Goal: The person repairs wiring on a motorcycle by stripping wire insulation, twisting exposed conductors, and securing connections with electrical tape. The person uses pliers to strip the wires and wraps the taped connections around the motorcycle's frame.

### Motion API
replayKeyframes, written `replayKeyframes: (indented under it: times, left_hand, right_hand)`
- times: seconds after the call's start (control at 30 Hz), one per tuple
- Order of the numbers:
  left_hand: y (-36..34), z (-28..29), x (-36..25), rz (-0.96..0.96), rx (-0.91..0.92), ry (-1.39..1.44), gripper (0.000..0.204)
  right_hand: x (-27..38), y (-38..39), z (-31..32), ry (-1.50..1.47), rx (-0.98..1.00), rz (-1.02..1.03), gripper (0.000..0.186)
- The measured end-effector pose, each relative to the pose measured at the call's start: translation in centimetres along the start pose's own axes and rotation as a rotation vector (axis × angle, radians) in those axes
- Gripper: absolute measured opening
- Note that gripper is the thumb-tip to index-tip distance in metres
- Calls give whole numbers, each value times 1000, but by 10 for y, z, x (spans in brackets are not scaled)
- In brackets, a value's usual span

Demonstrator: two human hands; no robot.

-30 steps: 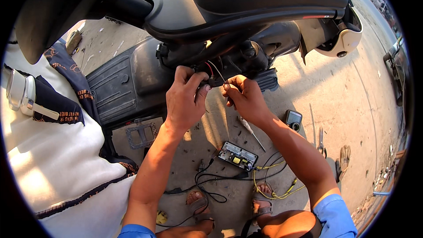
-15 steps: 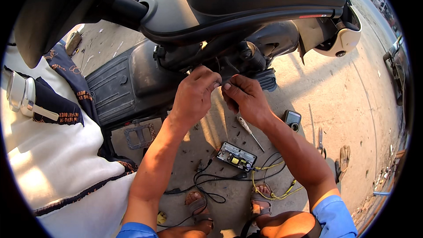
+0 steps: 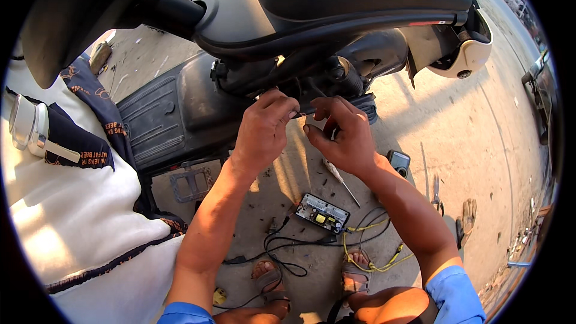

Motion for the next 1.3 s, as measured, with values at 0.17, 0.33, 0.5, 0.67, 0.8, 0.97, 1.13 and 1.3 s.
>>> replayKeyframes:
  times: [0.17, 0.33, 0.5, 0.67, 0.8, 0.97, 1.13, 1.3]
  left_hand:
    - [-2, -2, -4, -41, -32, -3, 13]
    - [0, -3, 0, -23, -15, -1, 13]
    - [-1, -3, -2, -18, -14, -21, 13]
    - [-1, -4, 0, -42, -36, -27, 10]
    - [0, -5, 1, -10, -42, 7, 9]
    - [-1, -3, -3, 7, -31, 6, 16]
    - [-1, -5, -1, -17, -47, 12, 16]
    - [3, -5, 0, 1, -37, 8, 17]
  right_hand:
    - [-2, -8, -9, 123, -10, 133, 18]
    - [0, -8, -11, -3, -41, 39, 10]
    - [-12, 1, -13, -284, 40, -251, 18]
    - [-13, -2, -1, -948, 163, -750, 22]
    - [-15, 0, 3, -351, 18, -270, 16]
    - [0, -7, -9, 169, -48, 205, 15]
    - [-15, -6, -20, -69, 0, 47, 10]
    - [-14, -6, -19, -1108, 184, -882, 23]
Point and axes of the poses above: each hand's wrist, its own y-axis away from the middle knuckle, its own z-axis out of the back of the hand, x = y × z, the point moved 1 cm from there along -y, towards the middle knuckle, and after that the axes turned 5 degrees about -y, right-handed, at the moved point
